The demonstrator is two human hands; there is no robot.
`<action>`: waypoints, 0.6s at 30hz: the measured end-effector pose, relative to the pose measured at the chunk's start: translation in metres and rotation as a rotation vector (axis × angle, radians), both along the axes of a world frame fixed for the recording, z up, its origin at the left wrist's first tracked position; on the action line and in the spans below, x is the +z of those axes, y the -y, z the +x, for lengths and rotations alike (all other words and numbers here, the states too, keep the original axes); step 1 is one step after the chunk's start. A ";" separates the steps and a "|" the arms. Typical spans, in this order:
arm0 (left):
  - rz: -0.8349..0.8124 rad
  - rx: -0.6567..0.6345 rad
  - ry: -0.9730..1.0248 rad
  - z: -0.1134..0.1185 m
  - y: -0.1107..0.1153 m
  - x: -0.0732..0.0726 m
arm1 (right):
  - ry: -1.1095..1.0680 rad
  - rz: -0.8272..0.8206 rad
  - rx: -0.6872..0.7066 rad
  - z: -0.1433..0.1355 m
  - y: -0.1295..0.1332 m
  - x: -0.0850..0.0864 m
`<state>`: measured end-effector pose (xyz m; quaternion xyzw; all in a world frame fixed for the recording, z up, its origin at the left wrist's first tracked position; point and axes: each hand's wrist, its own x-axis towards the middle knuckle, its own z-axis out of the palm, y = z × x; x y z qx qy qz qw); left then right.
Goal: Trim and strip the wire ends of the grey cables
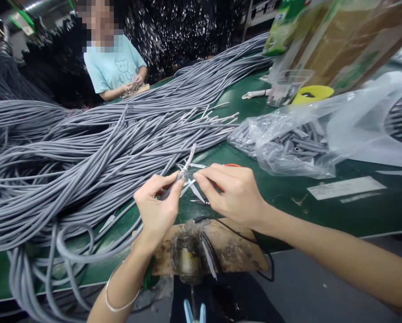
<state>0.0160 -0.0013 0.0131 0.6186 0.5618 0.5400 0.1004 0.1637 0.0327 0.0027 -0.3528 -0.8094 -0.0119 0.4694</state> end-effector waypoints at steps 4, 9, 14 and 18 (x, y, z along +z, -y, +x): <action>-0.008 -0.020 0.011 0.000 0.001 -0.001 | 0.003 -0.022 0.010 -0.001 -0.001 0.000; -0.006 -0.017 0.016 0.000 0.001 -0.002 | -0.018 -0.015 0.035 -0.001 -0.001 0.001; -0.008 -0.027 -0.004 0.000 0.001 -0.001 | -0.012 -0.021 0.032 -0.001 -0.001 0.000; 0.026 -0.031 -0.083 0.002 0.002 -0.001 | -0.043 -0.118 0.085 -0.002 -0.001 -0.001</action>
